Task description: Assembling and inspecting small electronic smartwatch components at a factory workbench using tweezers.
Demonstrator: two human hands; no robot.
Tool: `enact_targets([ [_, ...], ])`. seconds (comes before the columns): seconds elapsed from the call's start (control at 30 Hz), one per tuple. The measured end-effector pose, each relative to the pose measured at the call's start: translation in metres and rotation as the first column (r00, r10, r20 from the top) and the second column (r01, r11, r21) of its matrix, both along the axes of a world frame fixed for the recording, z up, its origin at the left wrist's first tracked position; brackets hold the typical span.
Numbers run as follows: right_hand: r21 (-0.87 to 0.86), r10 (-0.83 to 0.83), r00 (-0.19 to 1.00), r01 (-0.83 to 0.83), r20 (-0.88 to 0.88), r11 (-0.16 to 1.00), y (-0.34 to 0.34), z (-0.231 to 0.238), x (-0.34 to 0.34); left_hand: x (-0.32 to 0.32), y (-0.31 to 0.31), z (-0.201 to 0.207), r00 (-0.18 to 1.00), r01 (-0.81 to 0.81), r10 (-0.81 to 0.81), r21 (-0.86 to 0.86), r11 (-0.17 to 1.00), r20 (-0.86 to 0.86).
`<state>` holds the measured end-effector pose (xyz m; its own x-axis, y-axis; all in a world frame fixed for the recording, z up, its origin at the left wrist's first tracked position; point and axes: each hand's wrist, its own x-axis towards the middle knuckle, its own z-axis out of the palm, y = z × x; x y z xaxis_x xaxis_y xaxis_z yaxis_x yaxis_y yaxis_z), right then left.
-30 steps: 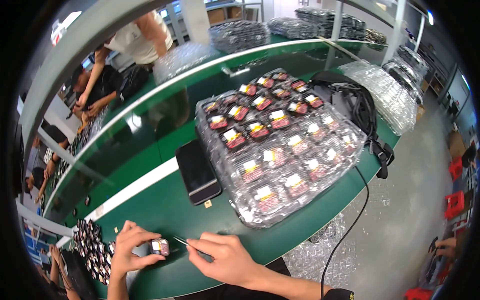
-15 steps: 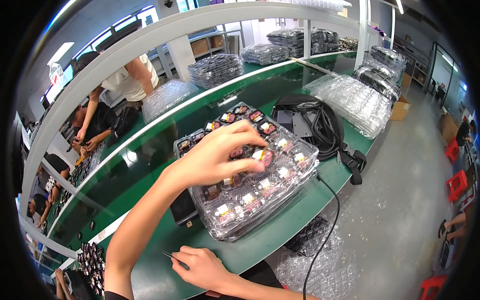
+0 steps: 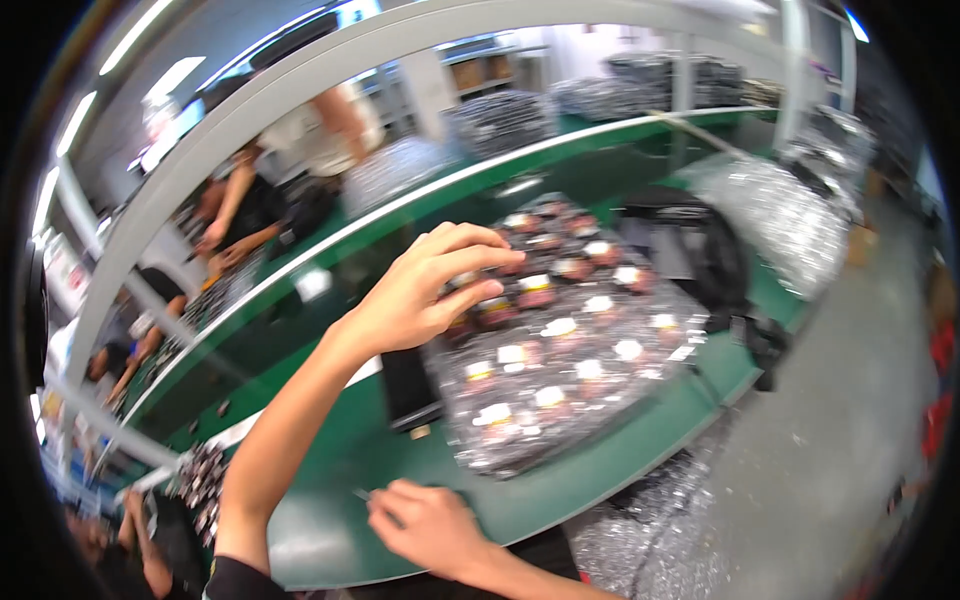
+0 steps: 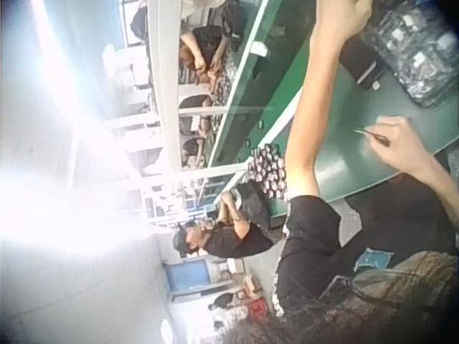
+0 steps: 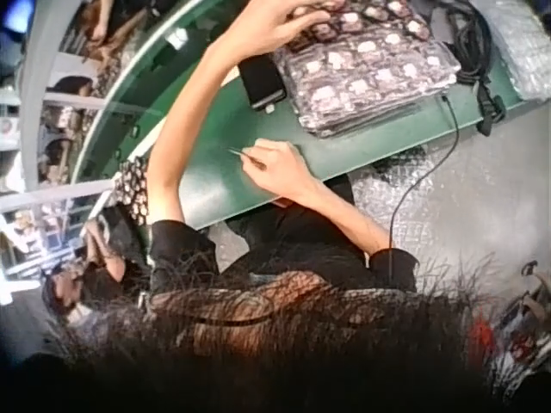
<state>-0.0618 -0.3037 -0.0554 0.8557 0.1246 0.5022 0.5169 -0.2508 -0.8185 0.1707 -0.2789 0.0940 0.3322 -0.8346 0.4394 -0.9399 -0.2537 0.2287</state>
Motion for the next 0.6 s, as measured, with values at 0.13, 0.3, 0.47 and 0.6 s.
enact_targets([
  [0.13,0.001,-0.033,0.998,0.033,-0.061,0.999,-0.008,0.008,-0.003,0.007,0.118,-0.028,0.957,-0.286,0.286,0.010,0.958,-0.044],
  [0.3,-0.035,-0.016,0.998,0.014,-0.064,0.999,-0.006,0.008,0.001,0.018,0.331,-0.093,0.666,-0.745,0.724,0.199,0.636,0.180],
  [0.47,-0.082,-0.009,0.998,0.004,-0.055,0.997,-0.007,0.010,-0.002,-0.033,0.488,-0.126,0.216,-0.958,0.961,0.230,0.173,0.175],
  [0.6,-0.040,0.020,1.000,-0.021,-0.017,0.999,0.003,0.006,0.004,-0.058,0.512,-0.122,0.241,-0.959,0.964,0.179,0.219,0.113],
])
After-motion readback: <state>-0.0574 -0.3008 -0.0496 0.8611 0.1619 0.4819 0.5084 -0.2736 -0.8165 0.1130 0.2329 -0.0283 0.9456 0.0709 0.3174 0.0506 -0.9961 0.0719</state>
